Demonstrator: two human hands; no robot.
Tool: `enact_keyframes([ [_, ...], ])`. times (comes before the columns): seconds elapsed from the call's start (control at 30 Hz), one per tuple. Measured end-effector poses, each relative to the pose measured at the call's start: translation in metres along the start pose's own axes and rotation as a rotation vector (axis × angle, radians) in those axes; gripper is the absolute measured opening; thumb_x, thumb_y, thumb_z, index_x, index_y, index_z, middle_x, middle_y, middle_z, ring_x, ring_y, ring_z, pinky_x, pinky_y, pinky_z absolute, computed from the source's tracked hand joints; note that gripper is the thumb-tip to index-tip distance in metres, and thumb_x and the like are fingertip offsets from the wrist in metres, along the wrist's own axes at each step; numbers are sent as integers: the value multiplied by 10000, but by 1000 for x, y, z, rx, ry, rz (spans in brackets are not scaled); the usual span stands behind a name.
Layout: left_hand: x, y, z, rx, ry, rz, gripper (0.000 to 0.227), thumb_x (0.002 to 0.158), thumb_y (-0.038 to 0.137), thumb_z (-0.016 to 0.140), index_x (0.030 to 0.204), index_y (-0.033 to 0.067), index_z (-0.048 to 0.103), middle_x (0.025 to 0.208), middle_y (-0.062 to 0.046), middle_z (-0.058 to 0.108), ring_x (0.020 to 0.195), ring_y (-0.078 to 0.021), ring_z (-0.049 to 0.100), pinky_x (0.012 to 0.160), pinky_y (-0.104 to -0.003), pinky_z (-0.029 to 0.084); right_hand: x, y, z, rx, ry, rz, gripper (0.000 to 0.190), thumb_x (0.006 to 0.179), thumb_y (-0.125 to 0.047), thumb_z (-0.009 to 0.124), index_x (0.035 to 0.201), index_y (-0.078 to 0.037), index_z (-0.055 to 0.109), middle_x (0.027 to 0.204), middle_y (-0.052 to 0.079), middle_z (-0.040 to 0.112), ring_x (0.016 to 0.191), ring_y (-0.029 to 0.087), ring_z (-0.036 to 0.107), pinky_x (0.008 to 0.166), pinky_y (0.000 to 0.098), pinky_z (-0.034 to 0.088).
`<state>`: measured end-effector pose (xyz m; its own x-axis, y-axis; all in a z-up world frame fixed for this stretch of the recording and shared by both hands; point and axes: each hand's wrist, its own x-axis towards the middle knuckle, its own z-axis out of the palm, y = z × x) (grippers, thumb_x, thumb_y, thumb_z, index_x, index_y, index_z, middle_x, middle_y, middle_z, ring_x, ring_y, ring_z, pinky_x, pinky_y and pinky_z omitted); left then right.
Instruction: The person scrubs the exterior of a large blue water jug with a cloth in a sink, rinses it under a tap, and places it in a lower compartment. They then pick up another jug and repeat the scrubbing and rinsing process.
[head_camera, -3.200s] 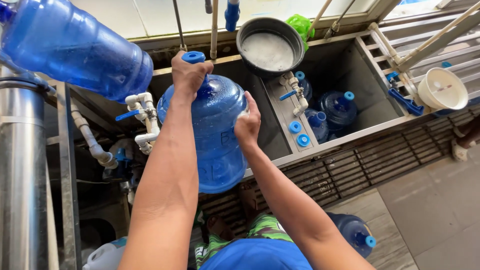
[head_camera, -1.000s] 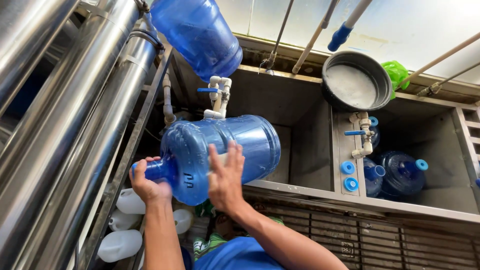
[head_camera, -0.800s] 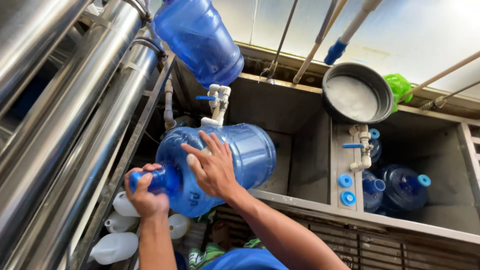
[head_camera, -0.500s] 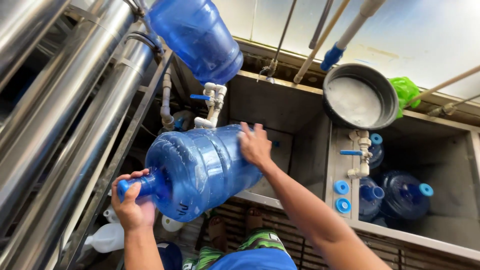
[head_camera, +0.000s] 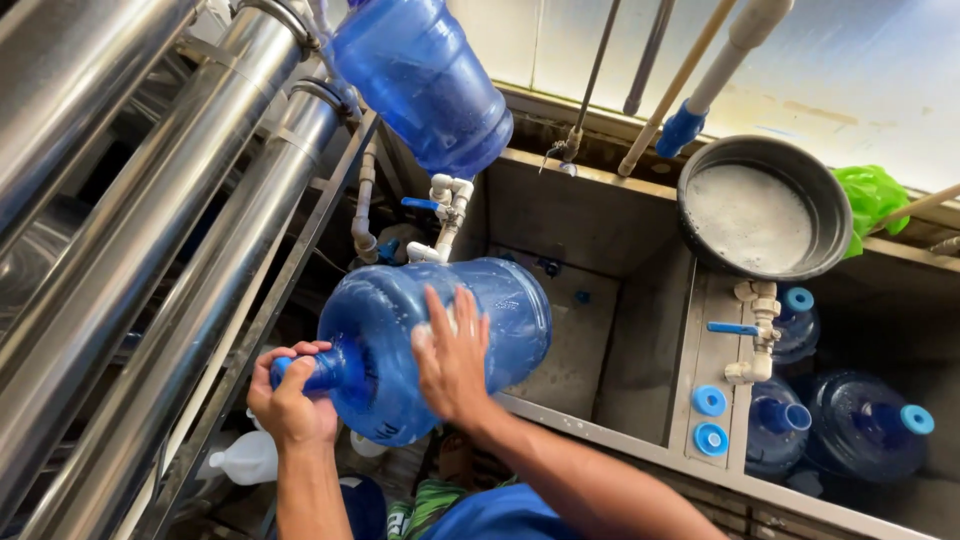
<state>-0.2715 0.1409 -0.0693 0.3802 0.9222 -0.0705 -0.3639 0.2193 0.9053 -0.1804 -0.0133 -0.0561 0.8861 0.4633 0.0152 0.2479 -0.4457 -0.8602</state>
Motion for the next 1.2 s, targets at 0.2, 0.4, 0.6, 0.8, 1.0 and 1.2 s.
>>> enact_keyframes([
  [0.2, -17, 0, -4, 28, -291, 133, 227, 699, -47, 624, 875, 88, 578, 844, -130, 641, 876, -315, 683, 964, -480, 557, 99, 80, -26, 80, -209, -79, 642, 1027, -432, 264, 1522, -82, 476, 1590, 168, 445, 1572, 358, 209, 1196, 688, 87],
  [0.4, -4, -10, -9, 44, -380, 109, 233, 708, -19, 658, 894, 101, 585, 876, -129, 644, 904, -326, 683, 984, -494, 552, 146, 319, 13, -285, -3, -91, 446, 1100, -322, 216, 1197, -65, 567, 1573, 152, 474, 1395, 583, 375, 1235, 536, 221],
  [0.6, 7, -16, -3, 52, -429, 138, 251, 731, -19, 665, 943, 87, 584, 897, -147, 647, 916, -332, 690, 1010, -498, 565, 119, 338, -40, -119, -96, 477, 536, 1000, -446, 451, 658, -46, 554, 637, 49, 551, 654, 145, 513, 606, 455, 369],
  [0.8, -7, -25, -3, 119, -414, 160, 263, 763, -12, 668, 977, 97, 561, 925, -144, 639, 959, -346, 685, 1048, -513, 554, 99, 231, -185, 496, -62, 832, 230, 828, -86, 630, 1041, -97, 714, 872, 135, 755, 644, 184, 659, 402, 284, 393],
  [1.0, -22, -32, 13, 179, -410, 147, 267, 762, -38, 668, 966, 106, 571, 934, -122, 642, 984, -324, 683, 1077, -499, 566, 140, 277, -316, 356, 418, 689, 507, 987, -311, 770, 674, -200, 387, 636, -39, 427, 502, 94, 402, 436, 259, 428],
  [1.2, -31, -34, 22, 254, -311, 160, 252, 733, -48, 648, 931, 71, 548, 948, -192, 642, 974, -337, 705, 1088, -503, 562, 200, 447, -370, -617, 486, 760, 205, 834, -93, 564, 879, 63, 690, 952, 175, 729, 900, 363, 744, 778, 406, 583],
])
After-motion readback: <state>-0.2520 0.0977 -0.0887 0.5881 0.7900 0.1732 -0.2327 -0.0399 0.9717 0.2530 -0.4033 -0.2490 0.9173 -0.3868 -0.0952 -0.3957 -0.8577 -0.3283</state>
